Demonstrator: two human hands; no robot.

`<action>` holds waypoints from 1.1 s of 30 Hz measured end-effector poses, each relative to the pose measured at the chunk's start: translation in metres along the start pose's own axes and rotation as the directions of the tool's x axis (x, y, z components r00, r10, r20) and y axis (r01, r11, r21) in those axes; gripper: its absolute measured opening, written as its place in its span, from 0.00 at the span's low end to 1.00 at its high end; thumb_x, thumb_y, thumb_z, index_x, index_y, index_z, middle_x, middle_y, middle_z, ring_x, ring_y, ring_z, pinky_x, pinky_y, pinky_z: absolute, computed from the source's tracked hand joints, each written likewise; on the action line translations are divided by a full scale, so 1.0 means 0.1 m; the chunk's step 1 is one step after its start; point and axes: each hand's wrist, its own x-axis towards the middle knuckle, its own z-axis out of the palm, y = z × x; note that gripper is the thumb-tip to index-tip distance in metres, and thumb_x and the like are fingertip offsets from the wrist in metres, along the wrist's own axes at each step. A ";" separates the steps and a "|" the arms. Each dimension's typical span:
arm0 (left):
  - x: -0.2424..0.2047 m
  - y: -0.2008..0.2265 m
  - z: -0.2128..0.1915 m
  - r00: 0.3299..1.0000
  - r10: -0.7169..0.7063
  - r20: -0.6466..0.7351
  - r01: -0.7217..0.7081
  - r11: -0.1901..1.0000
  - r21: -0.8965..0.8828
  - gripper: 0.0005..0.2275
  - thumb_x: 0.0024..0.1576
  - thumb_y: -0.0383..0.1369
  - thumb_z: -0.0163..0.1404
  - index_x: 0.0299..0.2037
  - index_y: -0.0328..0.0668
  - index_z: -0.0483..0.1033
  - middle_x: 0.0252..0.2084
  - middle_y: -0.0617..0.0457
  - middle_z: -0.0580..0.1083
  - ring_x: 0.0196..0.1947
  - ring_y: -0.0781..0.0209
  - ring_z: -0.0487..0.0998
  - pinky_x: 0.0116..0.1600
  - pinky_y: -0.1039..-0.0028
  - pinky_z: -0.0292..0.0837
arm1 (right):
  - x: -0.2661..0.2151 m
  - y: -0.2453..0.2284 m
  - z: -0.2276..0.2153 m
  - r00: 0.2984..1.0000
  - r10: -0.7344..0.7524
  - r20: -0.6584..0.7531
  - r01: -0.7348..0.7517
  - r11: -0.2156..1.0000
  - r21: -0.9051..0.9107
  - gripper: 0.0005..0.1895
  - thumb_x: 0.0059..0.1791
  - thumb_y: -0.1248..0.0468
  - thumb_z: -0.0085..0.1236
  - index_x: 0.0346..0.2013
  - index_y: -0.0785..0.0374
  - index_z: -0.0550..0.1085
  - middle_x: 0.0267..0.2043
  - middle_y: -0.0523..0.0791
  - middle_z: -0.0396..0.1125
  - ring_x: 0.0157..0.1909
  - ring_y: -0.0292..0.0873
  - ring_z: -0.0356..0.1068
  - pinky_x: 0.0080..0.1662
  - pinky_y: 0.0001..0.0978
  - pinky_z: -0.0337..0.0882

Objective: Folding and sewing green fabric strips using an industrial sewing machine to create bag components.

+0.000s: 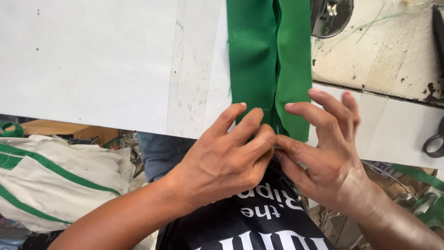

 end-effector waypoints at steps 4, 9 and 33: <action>0.01 0.02 0.05 0.998 -0.054 0.041 0.052 0.997 0.052 0.10 0.67 0.24 0.43 0.38 0.37 0.79 0.40 0.49 0.70 0.50 0.50 0.74 0.64 0.61 0.69 | -0.03 0.11 0.01 0.999 0.054 0.005 -0.055 0.993 0.102 0.19 0.39 0.74 0.54 0.41 0.56 0.80 0.58 0.52 0.61 0.70 0.63 0.57 0.73 0.68 0.47; 0.02 0.05 0.07 0.994 -0.106 0.018 0.105 0.993 0.044 0.07 0.66 0.21 0.44 0.36 0.38 0.74 0.39 0.49 0.67 0.49 0.49 0.74 0.63 0.60 0.68 | 0.08 0.13 -0.10 0.991 -0.113 -0.074 0.109 0.993 -0.054 0.06 0.48 0.69 0.65 0.27 0.56 0.79 0.53 0.50 0.66 0.64 0.61 0.62 0.73 0.61 0.41; -0.12 -0.11 -0.01 0.996 0.022 -0.087 -0.025 0.999 -0.027 0.09 0.65 0.21 0.48 0.31 0.39 0.75 0.34 0.52 0.65 0.43 0.51 0.68 0.65 0.48 0.68 | 0.84 0.37 -0.32 0.684 -0.679 0.267 0.604 0.732 0.315 0.07 0.54 0.75 0.48 0.39 0.72 0.75 0.39 0.51 0.67 0.40 0.53 0.67 0.37 0.42 0.71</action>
